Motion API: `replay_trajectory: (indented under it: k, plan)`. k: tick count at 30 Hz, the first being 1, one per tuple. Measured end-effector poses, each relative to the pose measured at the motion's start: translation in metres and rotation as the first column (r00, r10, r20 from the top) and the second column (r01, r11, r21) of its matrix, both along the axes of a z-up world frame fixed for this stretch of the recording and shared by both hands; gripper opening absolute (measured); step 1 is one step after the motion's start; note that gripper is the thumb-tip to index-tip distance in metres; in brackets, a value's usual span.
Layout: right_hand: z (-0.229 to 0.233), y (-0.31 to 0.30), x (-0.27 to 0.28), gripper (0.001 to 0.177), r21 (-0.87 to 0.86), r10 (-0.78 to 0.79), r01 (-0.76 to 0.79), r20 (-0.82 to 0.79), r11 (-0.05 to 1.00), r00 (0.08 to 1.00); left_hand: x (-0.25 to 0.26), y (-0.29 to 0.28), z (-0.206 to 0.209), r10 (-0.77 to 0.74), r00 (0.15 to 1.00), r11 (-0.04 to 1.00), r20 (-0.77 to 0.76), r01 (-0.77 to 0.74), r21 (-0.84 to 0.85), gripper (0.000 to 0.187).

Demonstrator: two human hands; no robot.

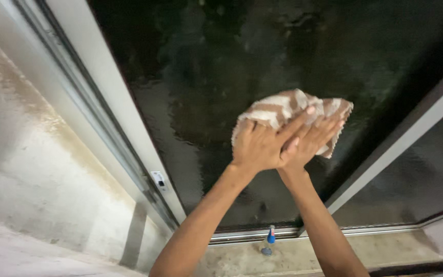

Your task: The person cleans a sliding glass window using a striped cloth. They wipe the glass surface and the white frame, moving the cloth in various directions to remove dirt and moisture.

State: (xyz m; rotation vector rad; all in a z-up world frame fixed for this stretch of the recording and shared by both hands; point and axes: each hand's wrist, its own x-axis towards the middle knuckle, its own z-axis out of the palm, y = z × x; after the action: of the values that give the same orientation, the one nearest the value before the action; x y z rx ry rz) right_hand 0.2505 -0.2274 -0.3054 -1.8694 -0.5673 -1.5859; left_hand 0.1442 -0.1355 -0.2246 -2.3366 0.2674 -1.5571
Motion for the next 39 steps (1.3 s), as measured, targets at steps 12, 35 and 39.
replay_trajectory:
  k: [12,35,39]
  plan:
    - [0.023,0.122,-0.082,0.045,-0.074,0.117,-0.109,0.113,0.991,0.987,-0.066,0.118,-0.02,0.068,0.986,0.962,0.155,-0.023,-0.273,0.061]
    - [-0.073,0.036,-0.023,0.051,-0.193,0.115,-0.096,0.092,0.977,0.989,0.016,0.04,-0.167,0.188,0.969,0.902,0.162,-0.105,-0.419,0.068]
    - [-0.067,-0.012,0.014,0.051,-0.181,0.092,-0.074,0.089,0.981,0.992,0.044,-0.009,-0.144,0.149,0.978,0.904,0.143,-0.076,-0.422,0.067]
